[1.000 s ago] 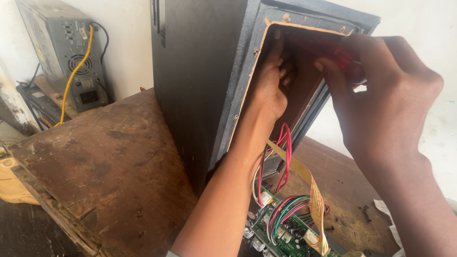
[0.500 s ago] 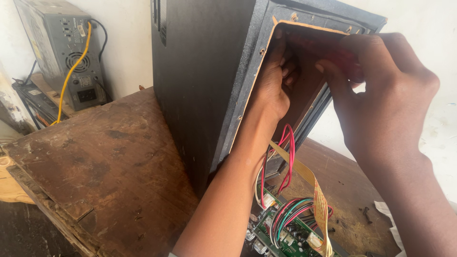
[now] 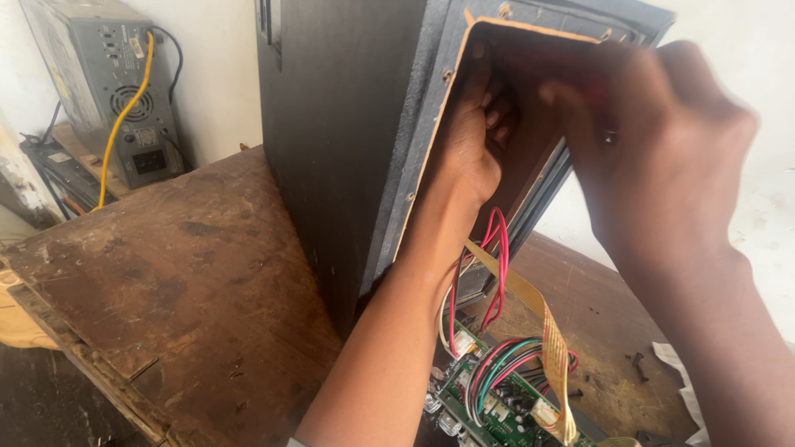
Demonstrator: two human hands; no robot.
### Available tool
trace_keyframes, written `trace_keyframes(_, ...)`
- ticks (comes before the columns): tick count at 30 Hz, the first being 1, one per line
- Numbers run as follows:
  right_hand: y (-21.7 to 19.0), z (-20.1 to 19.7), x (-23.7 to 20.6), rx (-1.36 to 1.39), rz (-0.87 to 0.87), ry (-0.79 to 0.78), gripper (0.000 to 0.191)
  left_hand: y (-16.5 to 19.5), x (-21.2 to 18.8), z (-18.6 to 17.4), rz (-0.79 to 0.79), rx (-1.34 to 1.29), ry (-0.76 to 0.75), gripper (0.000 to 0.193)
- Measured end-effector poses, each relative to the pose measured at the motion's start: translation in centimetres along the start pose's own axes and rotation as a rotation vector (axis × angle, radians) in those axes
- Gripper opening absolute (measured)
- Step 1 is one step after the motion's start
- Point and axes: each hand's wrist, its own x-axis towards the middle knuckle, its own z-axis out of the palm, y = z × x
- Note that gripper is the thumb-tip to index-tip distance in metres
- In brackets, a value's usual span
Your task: The person removes a speaker from a wooden enclosure, places it on the table, and then uses a screwdriver to tighten screws inside the enclosure. The person handles the speaker, circuit board, and screws during the process.
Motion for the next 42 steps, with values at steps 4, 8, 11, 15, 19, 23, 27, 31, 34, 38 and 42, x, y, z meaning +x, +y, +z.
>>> trace_keyframes(4, -0.7, 0.3, 0.8, 0.007, 0.076, 0.068, 0.025, -0.3, 0.3, -0.1, -0.004, 0.01, 0.066, 0.035)
trace_keyframes(8, -1.1, -0.6, 1.0, 0.324, 0.147, -0.037, 0.04, -0.2, 0.6, -0.3, -0.02, -0.02, 0.039, 0.029)
trace_keyframes(11, -1.3, -1.2, 0.4, 0.178, -0.114, 0.007, 0.042, -0.1, 0.4, -0.4, -0.047, -0.055, -0.003, 0.038)
trace_keyframes(15, -0.9, -1.0, -0.3, 0.011, -0.113, 0.046, 0.032, 0.2, 0.0, -0.3, -0.035, -0.027, 0.016, 0.039)
trace_keyframes(19, -0.1, -0.8, -0.7, 0.02, -0.025, 0.022, 0.03, 0.3, -0.3, 0.0, -0.03, -0.066, -0.018, 0.037)
trace_keyframes(23, 0.0, -0.2, -0.2, 0.084, 0.123, 0.003, 0.034, 0.2, 0.0, 0.1, -0.064, -0.046, 0.067, 0.036)
trace_keyframes(27, -0.4, -0.4, 0.6, 0.217, 0.273, -0.07, 0.024, -0.1, 0.4, -0.3, -0.041, -0.037, 0.087, 0.033)
trace_keyframes(31, -1.1, -0.7, 0.6, 0.084, 0.053, -0.018, 0.045, -0.3, 0.9, -1.0, -0.026, -0.097, -0.018, 0.036)
trace_keyframes(34, -1.1, -0.7, 0.2, -0.023, -0.119, 0.059, 0.046, -0.6, 1.2, -1.1, -0.025, -0.081, 0.031, 0.031)
trace_keyframes(38, -0.7, -1.1, -0.4, 0.071, -0.02, 0.035, 0.029, -0.3, 1.3, -1.0, -0.049, -0.041, 0.046, 0.031)
trace_keyframes(42, -0.9, -1.1, -0.1, -0.004, -0.073, 0.029, 0.022, 1.0, 0.9, -1.1, -0.038, 0.022, 0.059, 0.033)
